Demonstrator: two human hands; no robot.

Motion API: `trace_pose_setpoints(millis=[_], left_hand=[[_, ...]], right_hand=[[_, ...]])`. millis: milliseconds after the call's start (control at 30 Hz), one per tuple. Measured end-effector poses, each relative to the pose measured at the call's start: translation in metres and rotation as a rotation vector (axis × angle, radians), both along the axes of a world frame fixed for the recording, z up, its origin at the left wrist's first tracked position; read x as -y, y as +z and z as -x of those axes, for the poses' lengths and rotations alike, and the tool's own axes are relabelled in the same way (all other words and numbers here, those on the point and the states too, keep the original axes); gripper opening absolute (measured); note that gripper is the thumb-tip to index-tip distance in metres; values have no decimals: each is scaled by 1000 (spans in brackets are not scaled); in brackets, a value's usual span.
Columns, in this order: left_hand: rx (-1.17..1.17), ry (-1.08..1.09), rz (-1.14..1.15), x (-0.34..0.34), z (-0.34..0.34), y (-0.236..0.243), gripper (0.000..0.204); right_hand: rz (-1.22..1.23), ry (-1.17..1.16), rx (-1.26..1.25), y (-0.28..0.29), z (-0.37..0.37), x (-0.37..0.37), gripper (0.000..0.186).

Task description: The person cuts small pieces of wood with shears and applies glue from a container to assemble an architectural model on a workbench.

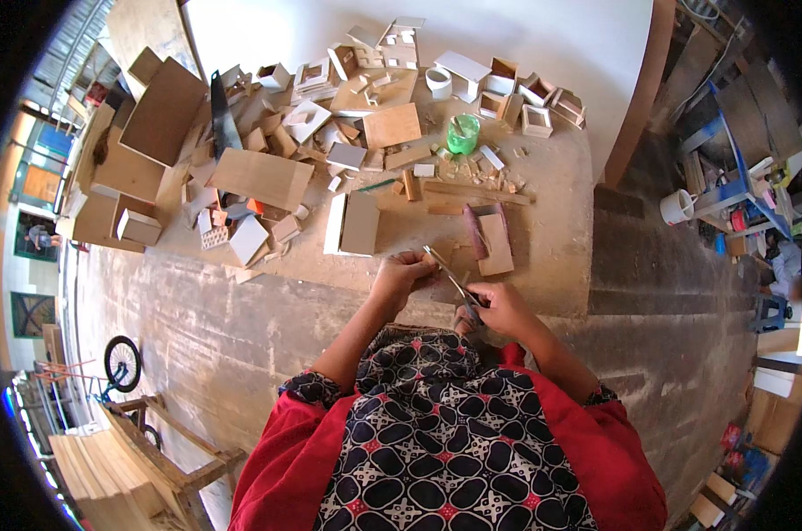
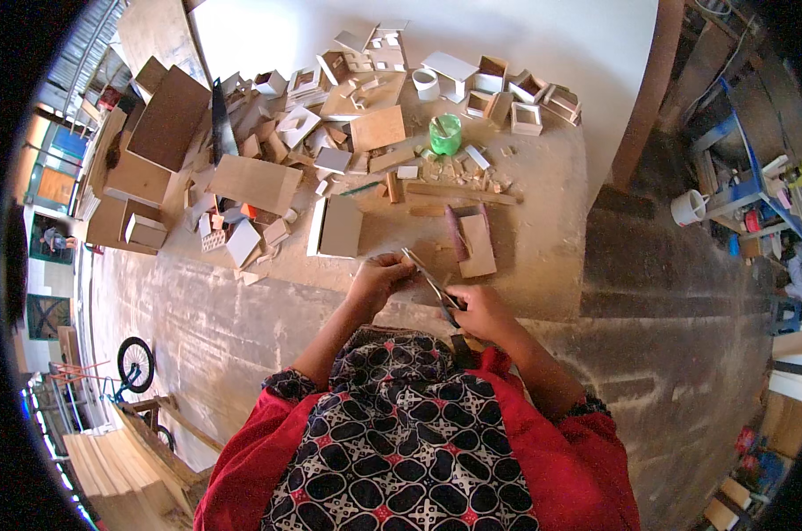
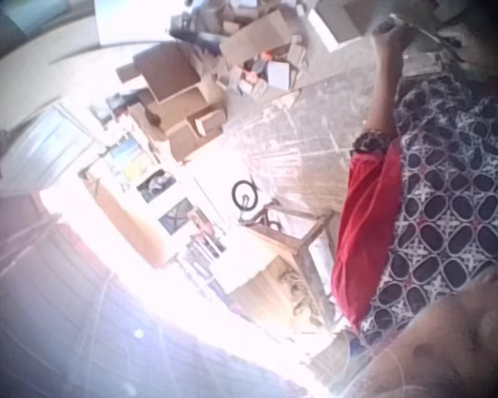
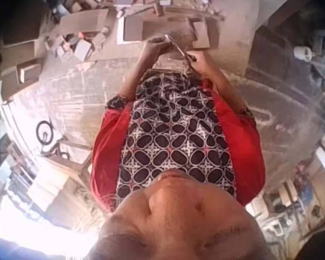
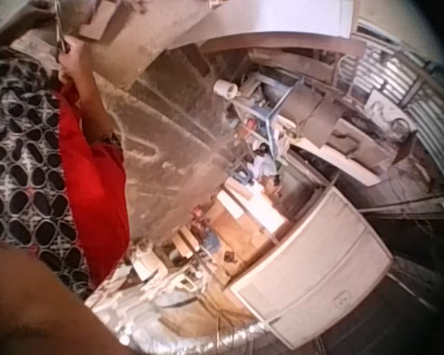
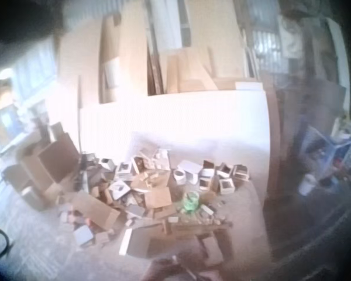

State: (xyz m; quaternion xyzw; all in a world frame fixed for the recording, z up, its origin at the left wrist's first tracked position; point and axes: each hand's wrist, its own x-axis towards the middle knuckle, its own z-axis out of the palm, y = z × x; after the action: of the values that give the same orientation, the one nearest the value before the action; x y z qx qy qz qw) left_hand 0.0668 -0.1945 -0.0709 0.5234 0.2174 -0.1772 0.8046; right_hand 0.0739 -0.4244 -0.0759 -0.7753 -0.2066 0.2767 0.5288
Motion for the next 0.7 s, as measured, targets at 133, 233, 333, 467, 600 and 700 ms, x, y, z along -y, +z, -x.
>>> trace_pose_setpoints(millis=[133,233,333,467,600,700], left_hand=[[0,-16,-28,-2,-2,-4,14],[-50,-22,-62,0,-5,-1,14],[-46,-70,-23,-5,-5,-10,14],[-56,-64,-16,-6,-5,-12,13],[-50,-71,-27,-6,-6,-14,13],[-67,-66,-50,-5,-7,-14,14]], right_hand=[[29,9,36,17,-1,-3,33],[35,-11,-21,18,2,-6,32],[46,-24,-3,16,2,-10,33],[-17,-28,-16,3,2,-10,34],[-116,-47,-94,-13,4,-8,34],[-126,-61,-86,-9,5,-10,33]])
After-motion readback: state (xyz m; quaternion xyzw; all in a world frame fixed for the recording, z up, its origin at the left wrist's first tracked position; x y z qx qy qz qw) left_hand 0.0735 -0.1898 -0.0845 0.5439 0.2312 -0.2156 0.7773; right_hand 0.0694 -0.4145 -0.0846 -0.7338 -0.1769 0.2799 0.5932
